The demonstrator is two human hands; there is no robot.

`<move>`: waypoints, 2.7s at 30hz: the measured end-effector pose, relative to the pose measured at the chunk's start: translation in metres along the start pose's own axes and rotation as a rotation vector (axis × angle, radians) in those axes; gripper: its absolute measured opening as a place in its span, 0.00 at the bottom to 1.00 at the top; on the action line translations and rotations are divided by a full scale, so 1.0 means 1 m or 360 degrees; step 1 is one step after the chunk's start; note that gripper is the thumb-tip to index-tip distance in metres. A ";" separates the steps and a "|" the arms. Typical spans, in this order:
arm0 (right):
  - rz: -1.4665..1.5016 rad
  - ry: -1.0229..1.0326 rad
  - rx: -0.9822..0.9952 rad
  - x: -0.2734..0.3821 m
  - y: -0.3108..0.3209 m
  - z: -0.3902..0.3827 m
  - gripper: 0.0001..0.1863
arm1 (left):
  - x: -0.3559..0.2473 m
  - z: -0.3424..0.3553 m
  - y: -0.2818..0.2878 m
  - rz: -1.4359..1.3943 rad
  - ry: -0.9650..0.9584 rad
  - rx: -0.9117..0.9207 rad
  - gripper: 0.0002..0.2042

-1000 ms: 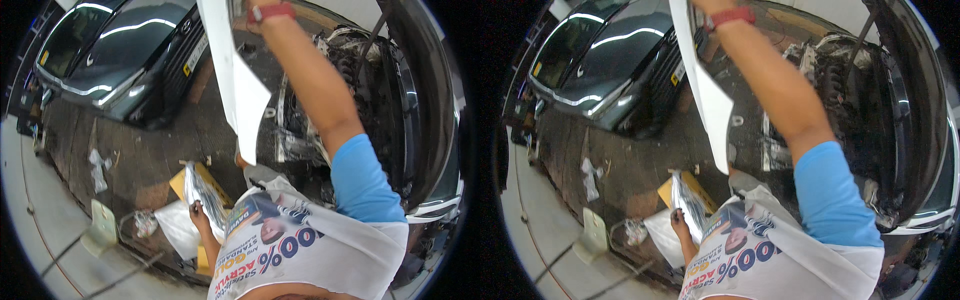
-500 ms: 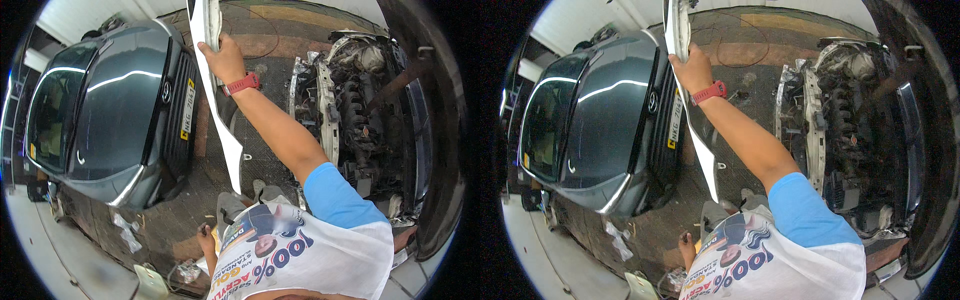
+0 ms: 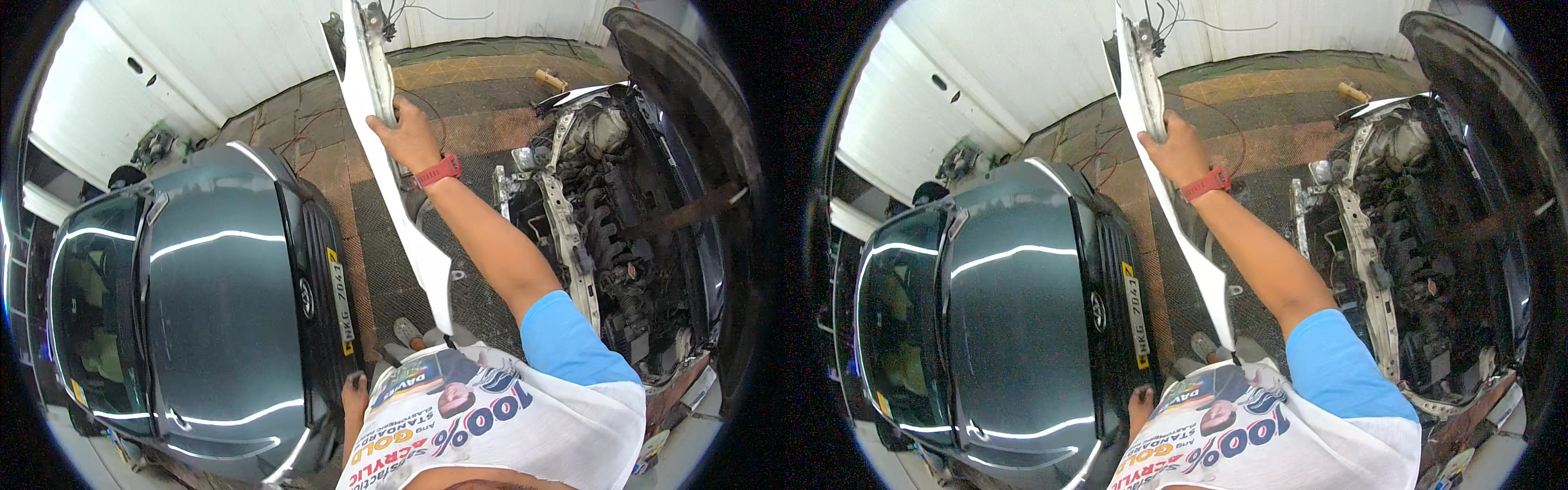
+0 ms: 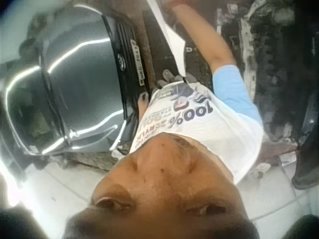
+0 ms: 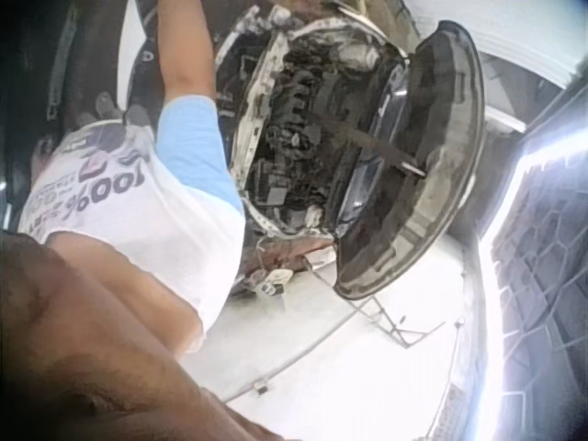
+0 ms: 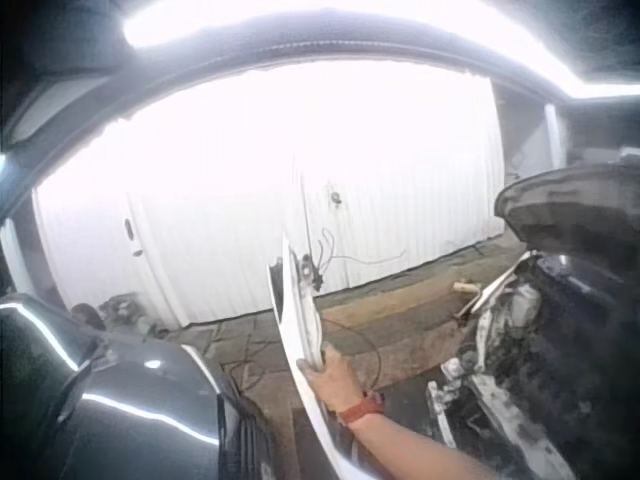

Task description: The person removes a white car bumper from a vehicle, then sits on the floor and uses pliers to strip wires and manipulate the bumper's internal components.

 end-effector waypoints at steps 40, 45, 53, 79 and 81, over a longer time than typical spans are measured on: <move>-0.0896 -0.0428 -0.0204 -0.428 0.067 0.783 0.32 | -0.335 1.008 -0.132 0.0324 0.0564 0.0520 0.32; -0.0837 -0.0203 -0.0296 -0.480 0.121 0.846 0.32 | -0.531 1.186 -0.101 0.0349 0.0283 0.0243 0.31; -0.1149 -0.0405 -0.0112 -0.576 0.161 0.957 0.29 | -0.633 1.298 -0.189 0.0303 0.0152 0.0323 0.28; -0.1143 -0.1380 0.0705 -1.117 -0.156 0.869 0.14 | -0.681 1.266 -0.443 0.1189 -0.0047 0.1776 0.21; -0.1190 -0.1395 0.0749 -1.151 -0.179 0.849 0.15 | -0.677 1.281 -0.462 0.1256 -0.0639 0.1497 0.22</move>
Point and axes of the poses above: each hand's wrist, its own z-axis towards the middle knuckle, its own y-axis out of the back of the hand, x = y × z, the point moved 7 cm from there along z, towards the middle knuckle, and after that the axes turned 6 degrees about -y, right-handed, at the moved point
